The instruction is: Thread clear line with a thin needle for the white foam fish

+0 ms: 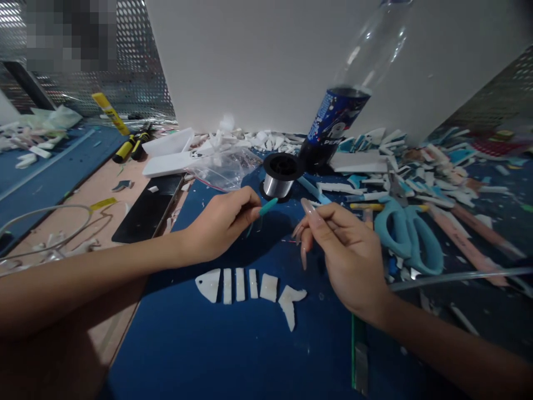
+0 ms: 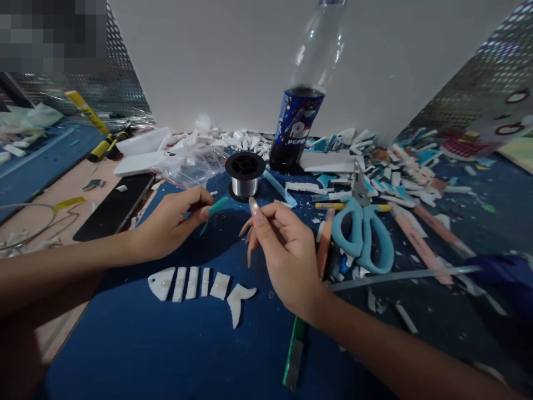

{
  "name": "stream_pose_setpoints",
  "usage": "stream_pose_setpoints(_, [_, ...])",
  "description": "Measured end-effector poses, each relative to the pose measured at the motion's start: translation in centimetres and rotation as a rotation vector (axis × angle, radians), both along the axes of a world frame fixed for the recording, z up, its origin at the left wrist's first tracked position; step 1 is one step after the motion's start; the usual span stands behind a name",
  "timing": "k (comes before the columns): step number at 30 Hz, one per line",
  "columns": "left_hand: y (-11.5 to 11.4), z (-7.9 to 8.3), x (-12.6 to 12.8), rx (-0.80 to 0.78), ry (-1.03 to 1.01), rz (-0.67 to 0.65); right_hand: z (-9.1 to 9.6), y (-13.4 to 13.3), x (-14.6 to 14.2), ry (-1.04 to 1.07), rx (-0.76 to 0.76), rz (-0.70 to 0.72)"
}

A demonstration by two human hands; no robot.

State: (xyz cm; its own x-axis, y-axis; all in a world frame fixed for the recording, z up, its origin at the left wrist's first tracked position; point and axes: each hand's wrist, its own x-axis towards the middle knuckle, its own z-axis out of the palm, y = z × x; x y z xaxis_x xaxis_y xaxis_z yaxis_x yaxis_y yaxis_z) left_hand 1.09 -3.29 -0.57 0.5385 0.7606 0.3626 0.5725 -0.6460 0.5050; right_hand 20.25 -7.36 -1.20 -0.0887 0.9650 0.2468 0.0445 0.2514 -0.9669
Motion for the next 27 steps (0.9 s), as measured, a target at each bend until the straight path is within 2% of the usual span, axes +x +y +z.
stream_pose_setpoints(2, [-0.1, -0.3, 0.1, -0.153, -0.088, 0.011, 0.2, -0.2, 0.0, -0.041, 0.023, 0.014])
stream_pose_setpoints(4, [-0.2, -0.6, 0.2, -0.181, -0.122, 0.027, 0.4, -0.4, 0.1, -0.073, 0.037, 0.027])
stream_pose_setpoints(10, [-0.2, -0.9, -0.2, 0.066, -0.016, 0.089, 0.3, -0.5, 0.0, -0.116, 0.045, 0.053])
stream_pose_setpoints(12, [-0.3, -0.8, -0.2, 0.073, -0.027, 0.097, 0.3, -0.5, -0.1, -0.122, 0.039, 0.048])
stream_pose_setpoints(14, [-0.5, -0.7, -0.1, -0.073, -0.114, 0.084, 0.3, -0.5, -0.1, -0.128, 0.044, 0.059])
stream_pose_setpoints(17, [-0.8, -0.6, 0.3, -0.404, -0.318, 0.028, 0.4, -0.7, 0.0, -0.165, 0.093, 0.101])
stream_pose_setpoints(19, [-1.1, -0.7, 0.6, -0.56, -0.434, -0.028, 0.3, -0.8, 0.1, -0.21, 0.14, 0.119])
stream_pose_setpoints(22, [-1.4, -0.9, 0.8, -0.679, -0.507, -0.092, 0.2, -0.9, 0.2, -0.25, 0.198, 0.136])
stream_pose_setpoints(27, [-1.5, -1.3, 0.7, -0.725, -0.5, -0.12, 0.1, -0.9, 0.0, -0.304, 0.225, 0.133])
